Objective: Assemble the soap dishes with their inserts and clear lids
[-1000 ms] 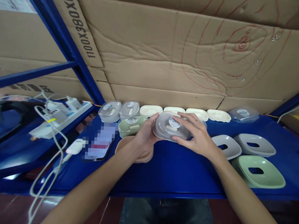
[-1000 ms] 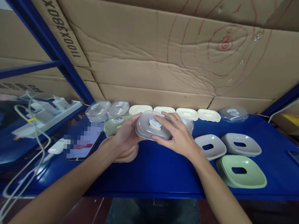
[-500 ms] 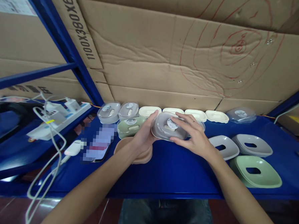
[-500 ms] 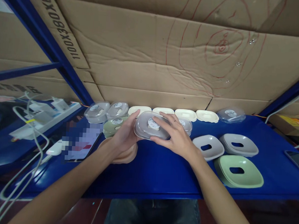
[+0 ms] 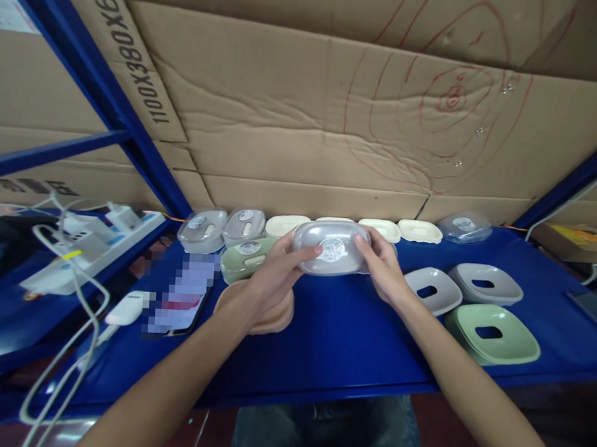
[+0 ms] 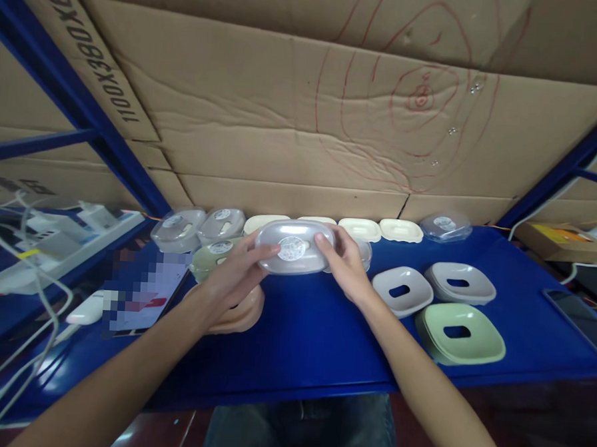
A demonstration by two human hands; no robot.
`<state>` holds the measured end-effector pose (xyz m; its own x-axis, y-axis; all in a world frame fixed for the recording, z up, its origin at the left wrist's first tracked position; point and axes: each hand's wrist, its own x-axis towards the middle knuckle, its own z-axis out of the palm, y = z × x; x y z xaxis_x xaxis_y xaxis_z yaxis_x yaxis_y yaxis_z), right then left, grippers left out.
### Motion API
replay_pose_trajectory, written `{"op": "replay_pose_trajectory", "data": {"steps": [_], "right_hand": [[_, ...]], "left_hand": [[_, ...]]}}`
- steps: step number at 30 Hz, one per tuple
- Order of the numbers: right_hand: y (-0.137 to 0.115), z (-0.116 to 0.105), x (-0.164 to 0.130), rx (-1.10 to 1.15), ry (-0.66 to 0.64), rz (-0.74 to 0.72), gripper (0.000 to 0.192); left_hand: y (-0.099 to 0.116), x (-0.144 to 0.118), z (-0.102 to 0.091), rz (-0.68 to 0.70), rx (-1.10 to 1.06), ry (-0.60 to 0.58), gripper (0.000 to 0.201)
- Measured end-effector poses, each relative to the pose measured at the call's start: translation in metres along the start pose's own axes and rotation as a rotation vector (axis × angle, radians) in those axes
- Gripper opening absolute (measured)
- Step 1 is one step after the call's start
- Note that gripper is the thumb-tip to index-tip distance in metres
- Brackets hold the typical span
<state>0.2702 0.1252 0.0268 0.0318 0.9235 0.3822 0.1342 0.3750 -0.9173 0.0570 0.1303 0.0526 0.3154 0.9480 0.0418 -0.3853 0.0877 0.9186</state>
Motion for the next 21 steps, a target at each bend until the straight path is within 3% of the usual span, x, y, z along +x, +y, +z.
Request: {"op": "replay_pose_trajectory", "data": {"steps": [2, 5, 12, 21], "right_hand": [[0.001, 0.003, 0.0, 0.135, -0.04, 0.109, 0.058], [-0.002, 0.007, -0.002, 0.251, -0.049, 0.135, 0.058], [-0.007, 0.004, -0.002, 0.201, -0.057, 0.012, 0.055], [-0.013, -0.016, 0.0, 0.129, -0.169, -0.157, 0.066]], "left_hand": [[0.001, 0.001, -0.002, 0.014, 0.033, 0.011, 0.057], [0.004, 0.002, -0.005, 0.06, 0.118, 0.029, 0.06], [0.007, 0.005, -0.009, 0.187, 0.245, 0.001, 0.054], [0.006, 0.006, -0.02, 0.332, 0.266, -0.185, 0.06]]}}
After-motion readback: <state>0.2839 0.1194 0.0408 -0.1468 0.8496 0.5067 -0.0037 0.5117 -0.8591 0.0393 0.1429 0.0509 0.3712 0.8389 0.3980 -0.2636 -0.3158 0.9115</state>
